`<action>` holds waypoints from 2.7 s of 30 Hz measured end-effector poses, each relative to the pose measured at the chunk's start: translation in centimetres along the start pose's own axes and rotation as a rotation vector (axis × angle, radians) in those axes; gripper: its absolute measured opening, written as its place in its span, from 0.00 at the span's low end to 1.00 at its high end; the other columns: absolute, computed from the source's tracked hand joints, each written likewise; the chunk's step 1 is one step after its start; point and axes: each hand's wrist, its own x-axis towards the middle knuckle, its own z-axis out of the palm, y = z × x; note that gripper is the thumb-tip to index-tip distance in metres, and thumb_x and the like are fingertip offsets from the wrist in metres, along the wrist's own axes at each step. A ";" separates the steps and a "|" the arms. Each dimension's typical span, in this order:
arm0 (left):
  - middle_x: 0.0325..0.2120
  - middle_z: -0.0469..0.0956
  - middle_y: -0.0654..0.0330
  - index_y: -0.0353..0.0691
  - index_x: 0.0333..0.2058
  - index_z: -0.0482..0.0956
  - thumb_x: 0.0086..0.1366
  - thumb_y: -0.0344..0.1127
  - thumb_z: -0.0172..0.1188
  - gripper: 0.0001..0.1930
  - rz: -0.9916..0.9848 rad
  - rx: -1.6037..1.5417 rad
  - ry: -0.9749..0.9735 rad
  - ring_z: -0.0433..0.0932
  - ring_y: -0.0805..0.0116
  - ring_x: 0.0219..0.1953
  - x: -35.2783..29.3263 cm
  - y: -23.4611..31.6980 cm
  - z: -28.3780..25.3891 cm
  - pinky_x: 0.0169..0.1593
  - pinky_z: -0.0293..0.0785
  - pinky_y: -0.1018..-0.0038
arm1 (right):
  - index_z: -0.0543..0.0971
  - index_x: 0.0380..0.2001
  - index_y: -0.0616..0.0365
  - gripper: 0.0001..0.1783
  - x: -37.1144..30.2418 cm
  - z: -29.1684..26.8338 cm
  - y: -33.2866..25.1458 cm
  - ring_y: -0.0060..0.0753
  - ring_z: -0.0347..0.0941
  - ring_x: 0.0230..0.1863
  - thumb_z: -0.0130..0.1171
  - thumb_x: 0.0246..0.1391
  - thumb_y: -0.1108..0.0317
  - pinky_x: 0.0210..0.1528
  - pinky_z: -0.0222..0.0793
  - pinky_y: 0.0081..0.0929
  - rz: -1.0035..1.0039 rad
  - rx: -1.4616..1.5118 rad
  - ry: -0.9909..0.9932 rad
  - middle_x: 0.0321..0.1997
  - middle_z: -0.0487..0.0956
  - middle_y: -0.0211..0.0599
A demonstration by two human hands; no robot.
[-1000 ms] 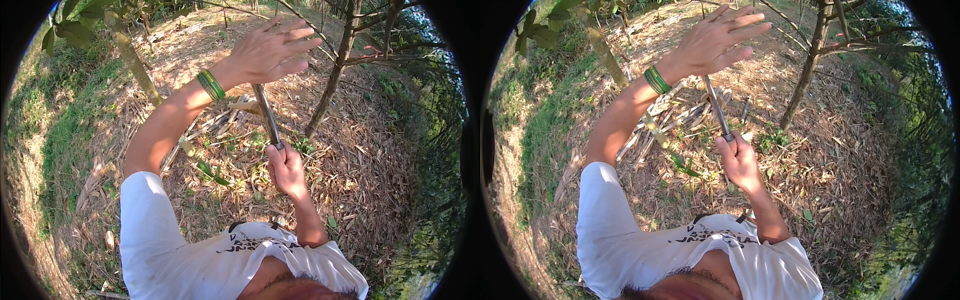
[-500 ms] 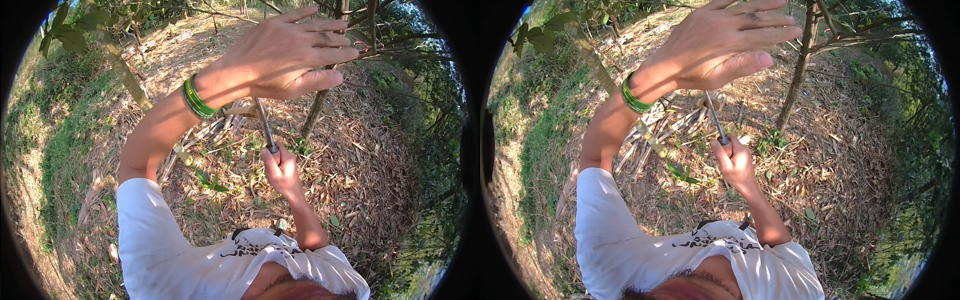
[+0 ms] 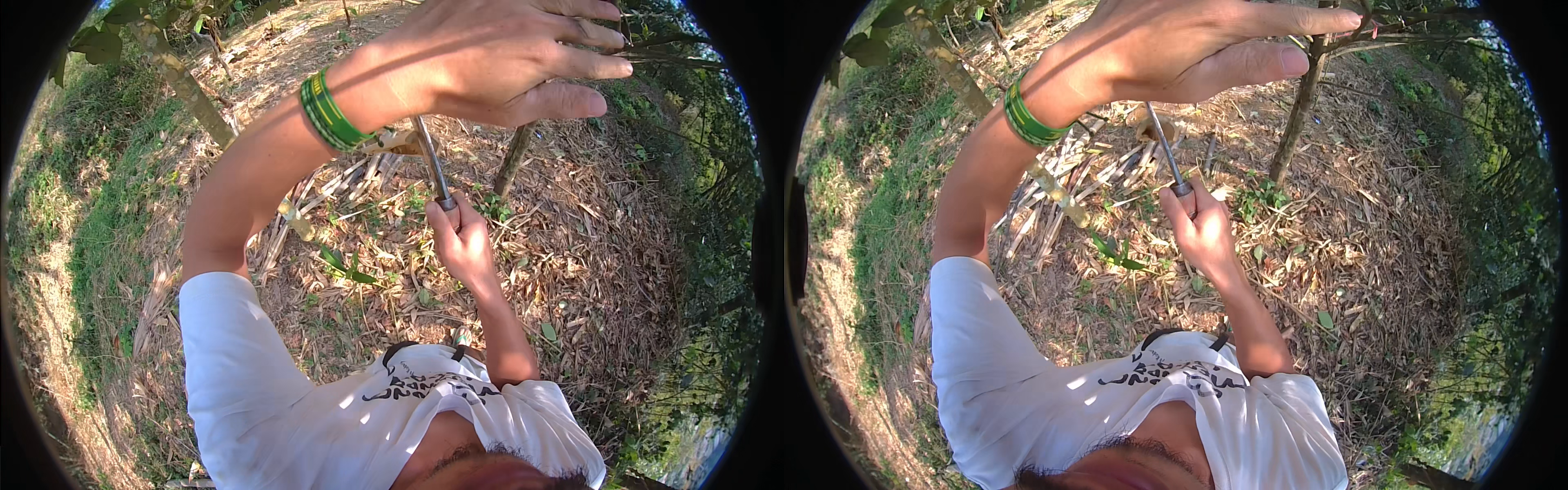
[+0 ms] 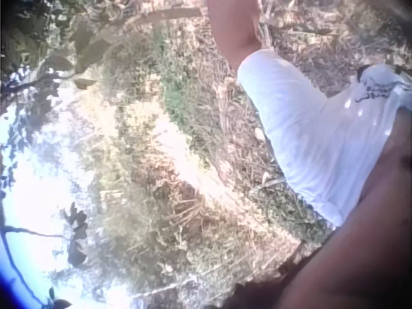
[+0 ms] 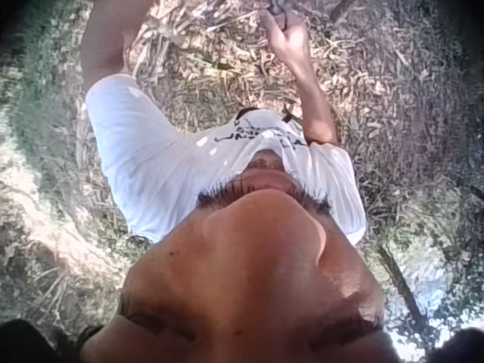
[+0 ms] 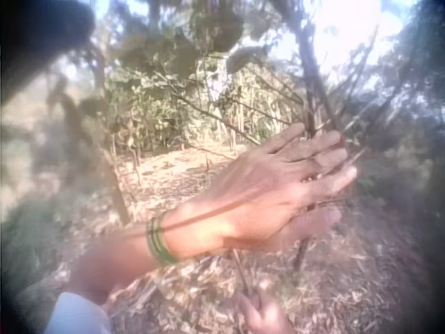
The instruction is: The person splits a bamboo pole and then scrapes the surface of a bamboo strip with a large knife while sitting on the ground.
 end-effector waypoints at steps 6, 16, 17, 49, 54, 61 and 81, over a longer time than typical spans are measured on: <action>0.57 0.78 0.65 0.58 0.60 0.76 0.74 0.62 0.39 0.27 -0.062 0.161 -0.188 0.72 0.64 0.61 -4.8 -2.4 3.4 0.63 0.69 0.57 | 0.74 0.33 0.65 0.19 -0.2 -0.1 -1.7 0.18 0.61 0.19 0.60 0.65 0.57 0.23 0.59 0.27 0.079 -0.086 -0.070 0.15 0.68 0.26; 0.68 0.65 0.71 0.67 0.68 0.63 0.75 0.61 0.37 0.27 -0.161 0.087 -0.359 0.55 0.66 0.73 -9.8 -1.6 3.6 0.77 0.45 0.55 | 0.74 0.30 0.66 0.22 2.3 1.9 3.3 0.28 0.63 0.16 0.62 0.62 0.53 0.23 0.60 0.34 0.046 -0.151 -0.103 0.15 0.69 0.33; 0.68 0.65 0.70 0.67 0.68 0.63 0.75 0.61 0.37 0.27 -0.173 0.120 -0.376 0.55 0.65 0.73 -10.6 -1.6 2.9 0.77 0.45 0.55 | 0.75 0.30 0.66 0.22 1.3 2.5 2.5 0.26 0.62 0.16 0.62 0.61 0.53 0.22 0.60 0.34 0.103 -0.096 -0.103 0.15 0.69 0.33; 0.31 0.83 0.52 0.34 0.37 0.82 0.61 0.30 0.68 0.07 -0.735 0.112 0.193 0.83 0.57 0.30 -16.6 3.9 2.3 0.33 0.79 0.68 | 0.72 0.22 0.61 0.10 10.3 5.8 12.7 0.31 0.71 0.23 0.63 0.47 0.70 0.31 0.69 0.34 0.139 -0.221 -0.119 0.18 0.73 0.38; 0.33 0.83 0.52 0.33 0.38 0.82 0.62 0.31 0.67 0.08 -0.714 0.133 0.174 0.84 0.57 0.31 -18.3 3.3 1.6 0.34 0.79 0.69 | 0.70 0.25 0.57 0.08 12.6 7.8 13.0 0.26 0.69 0.17 0.59 0.49 0.69 0.22 0.66 0.31 0.320 -0.127 -0.231 0.18 0.72 0.35; 0.31 0.84 0.52 0.32 0.39 0.83 0.61 0.30 0.69 0.10 -0.770 0.161 0.253 0.85 0.63 0.29 -18.9 1.5 0.5 0.31 0.79 0.73 | 0.68 0.22 0.51 0.11 17.8 3.4 14.8 0.18 0.63 0.18 0.56 0.56 0.76 0.17 0.59 0.24 0.409 0.442 -0.791 0.19 0.70 0.29; 0.31 0.85 0.52 0.32 0.37 0.84 0.60 0.28 0.70 0.08 -0.824 0.141 0.350 0.84 0.66 0.28 -18.6 1.7 1.8 0.32 0.79 0.74 | 0.67 0.20 0.54 0.13 21.2 2.5 18.8 0.18 0.58 0.14 0.58 0.52 0.78 0.16 0.52 0.20 0.590 0.517 -0.940 0.14 0.65 0.24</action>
